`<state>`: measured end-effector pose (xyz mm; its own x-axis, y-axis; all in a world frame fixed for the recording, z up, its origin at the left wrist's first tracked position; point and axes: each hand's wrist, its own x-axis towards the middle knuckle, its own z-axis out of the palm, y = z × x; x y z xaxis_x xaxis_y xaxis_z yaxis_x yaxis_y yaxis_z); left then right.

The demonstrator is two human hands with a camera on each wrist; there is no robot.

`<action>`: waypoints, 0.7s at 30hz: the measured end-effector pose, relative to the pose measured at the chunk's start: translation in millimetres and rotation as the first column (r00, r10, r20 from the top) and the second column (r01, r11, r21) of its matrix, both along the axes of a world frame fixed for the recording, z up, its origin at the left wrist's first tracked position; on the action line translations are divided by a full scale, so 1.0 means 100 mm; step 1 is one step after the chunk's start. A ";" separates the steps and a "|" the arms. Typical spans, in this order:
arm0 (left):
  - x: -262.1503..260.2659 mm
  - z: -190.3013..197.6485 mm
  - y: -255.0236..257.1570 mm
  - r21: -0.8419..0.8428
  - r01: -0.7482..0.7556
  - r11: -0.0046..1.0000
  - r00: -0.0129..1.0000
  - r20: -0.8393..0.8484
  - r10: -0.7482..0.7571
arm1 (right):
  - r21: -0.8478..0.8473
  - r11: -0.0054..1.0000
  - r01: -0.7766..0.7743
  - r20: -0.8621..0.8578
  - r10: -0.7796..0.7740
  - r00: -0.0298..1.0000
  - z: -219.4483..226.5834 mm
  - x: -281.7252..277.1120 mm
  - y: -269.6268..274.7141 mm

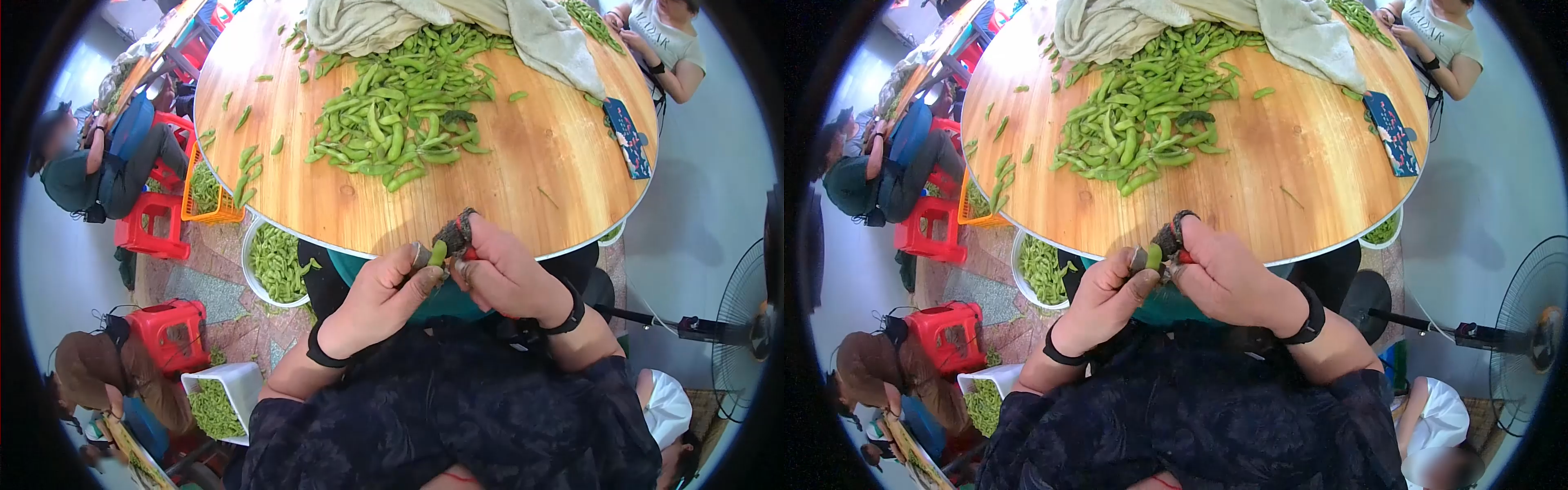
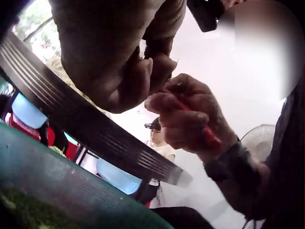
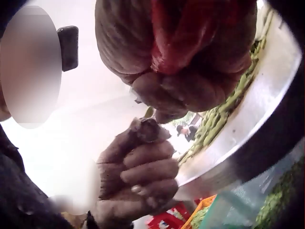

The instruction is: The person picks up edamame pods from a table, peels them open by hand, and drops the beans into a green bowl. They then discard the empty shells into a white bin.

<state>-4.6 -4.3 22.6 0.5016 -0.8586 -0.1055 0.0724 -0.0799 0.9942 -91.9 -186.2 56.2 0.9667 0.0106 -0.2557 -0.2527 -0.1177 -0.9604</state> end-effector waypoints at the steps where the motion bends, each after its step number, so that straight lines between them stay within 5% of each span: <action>1: 0.00 0.01 0.00 0.027 0.010 1.000 0.979 0.203 -0.016 | -0.015 1.000 -0.011 0.028 0.011 1.000 -0.03 -0.01 0.01; 2: 0.00 -0.02 0.00 0.033 0.014 0.999 0.979 0.201 -0.020 | -0.031 0.999 -0.021 0.057 0.023 0.998 -0.06 -0.01 0.01; 4: 0.00 -0.08 0.00 0.026 -0.061 0.998 0.856 0.516 0.038 | -0.090 0.995 -0.042 0.096 0.051 0.994 -0.14 -0.03 0.02; 10: -0.04 0.01 -0.03 -0.025 -0.045 0.999 0.672 0.739 0.049 | -0.203 0.975 -0.087 0.122 0.114 0.986 -0.19 -0.04 0.04; 14: -0.03 -0.02 0.04 0.023 -0.023 0.999 0.745 0.667 0.002 | -0.034 0.994 -0.103 0.084 0.106 0.991 -0.07 -0.04 0.07; 17: 0.01 -0.08 0.10 0.042 0.051 0.998 0.893 0.446 -0.064 | 0.111 0.981 -0.157 0.059 0.151 0.987 -0.13 -0.08 0.07; 18: 0.06 -0.09 0.14 0.052 0.190 0.980 0.974 0.111 -0.195 | 0.116 0.980 -0.159 0.057 0.153 0.987 -0.14 -0.09 0.08; 19: 0.09 -0.10 0.16 0.011 0.319 0.948 0.922 -0.235 -0.308 | 0.355 0.921 -0.163 -0.004 0.176 0.984 -0.14 -0.11 0.08; 20: 0.07 -0.11 0.17 0.014 0.317 0.948 0.922 -0.239 -0.305 | 0.572 0.808 -0.141 -0.058 0.211 0.976 -0.14 -0.12 0.09; 21: 0.05 -0.11 0.16 -0.053 0.313 0.948 0.851 -0.428 -0.305 | 0.574 0.807 -0.140 -0.059 0.211 0.976 -0.14 -0.13 0.10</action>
<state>0.9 11.9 11.6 0.1138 -0.9577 -0.2644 0.4559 -0.1861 0.8704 -105.0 -176.2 42.3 0.8986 0.3537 -0.2596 -0.3920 0.3816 -0.8371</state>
